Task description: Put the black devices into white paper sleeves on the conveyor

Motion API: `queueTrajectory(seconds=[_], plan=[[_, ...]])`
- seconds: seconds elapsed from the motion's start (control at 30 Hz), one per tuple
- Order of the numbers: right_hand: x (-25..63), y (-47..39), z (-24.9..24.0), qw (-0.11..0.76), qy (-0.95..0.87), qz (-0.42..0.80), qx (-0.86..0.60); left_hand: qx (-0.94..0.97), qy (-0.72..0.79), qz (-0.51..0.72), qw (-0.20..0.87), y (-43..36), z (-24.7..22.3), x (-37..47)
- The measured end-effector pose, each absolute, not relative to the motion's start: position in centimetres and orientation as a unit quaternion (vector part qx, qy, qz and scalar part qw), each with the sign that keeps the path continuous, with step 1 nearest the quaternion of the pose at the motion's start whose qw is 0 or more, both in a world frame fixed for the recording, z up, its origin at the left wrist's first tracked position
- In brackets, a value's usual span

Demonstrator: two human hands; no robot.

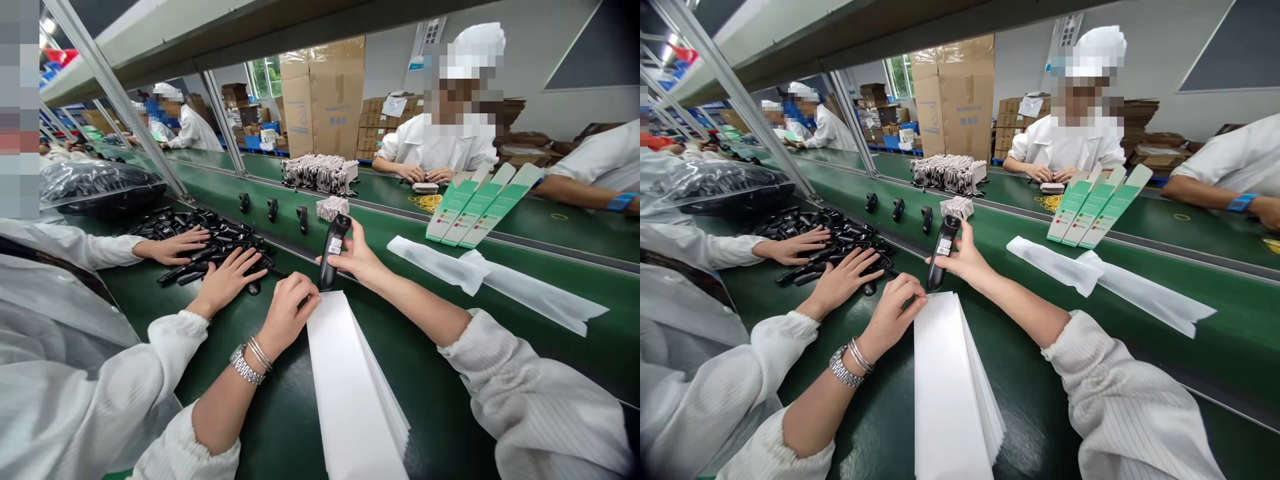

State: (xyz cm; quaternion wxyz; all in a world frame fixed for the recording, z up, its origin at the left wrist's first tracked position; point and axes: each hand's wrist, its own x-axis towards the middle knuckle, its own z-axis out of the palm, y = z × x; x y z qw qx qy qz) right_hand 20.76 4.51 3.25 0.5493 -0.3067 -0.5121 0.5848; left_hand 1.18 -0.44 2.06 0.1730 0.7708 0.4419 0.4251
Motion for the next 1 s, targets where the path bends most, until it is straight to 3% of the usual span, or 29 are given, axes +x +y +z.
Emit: queueTrajectory(seconds=[0.1,0.2,0.4,0.47,0.53,0.63,0.7,0.8,0.87,1.0], plan=[[19.8,4.0,2.7,0.519,-0.540,0.588,-0.307,0.820,0.387,0.388,0.165,-0.4,1.8,1.0],[18.8,3.3,2.0,0.470,-0.577,0.587,-0.320,0.803,0.385,0.429,0.152,-0.6,2.0,0.7],[16.9,1.3,1.5,0.308,-0.625,0.661,-0.281,0.720,0.451,0.506,0.151,-0.4,2.5,0.1],[16.8,1.0,2.2,0.322,-0.585,0.693,-0.272,0.710,0.456,0.508,0.176,0.0,2.3,0.1],[17.4,1.5,3.4,0.398,-0.537,0.686,-0.285,0.706,0.463,0.498,0.200,0.5,2.1,0.0],[20.3,3.7,5.2,0.518,-0.541,0.559,-0.357,0.721,0.488,0.435,0.232,1.1,1.8,-0.4],[23.3,5.7,5.8,0.532,-0.600,0.384,-0.457,0.747,0.504,0.360,0.241,1.2,1.6,-0.6],[27.2,7.9,5.2,0.390,-0.679,0.086,-0.616,0.778,0.519,0.265,0.234,1.1,1.3,-0.9],[28.1,8.6,4.0,0.287,-0.699,-0.019,-0.654,0.791,0.517,0.230,0.233,0.9,1.2,-0.8],[25.5,9.6,1.9,0.215,-0.761,0.046,-0.610,0.818,0.480,0.201,0.245,0.5,1.1,-0.1]])
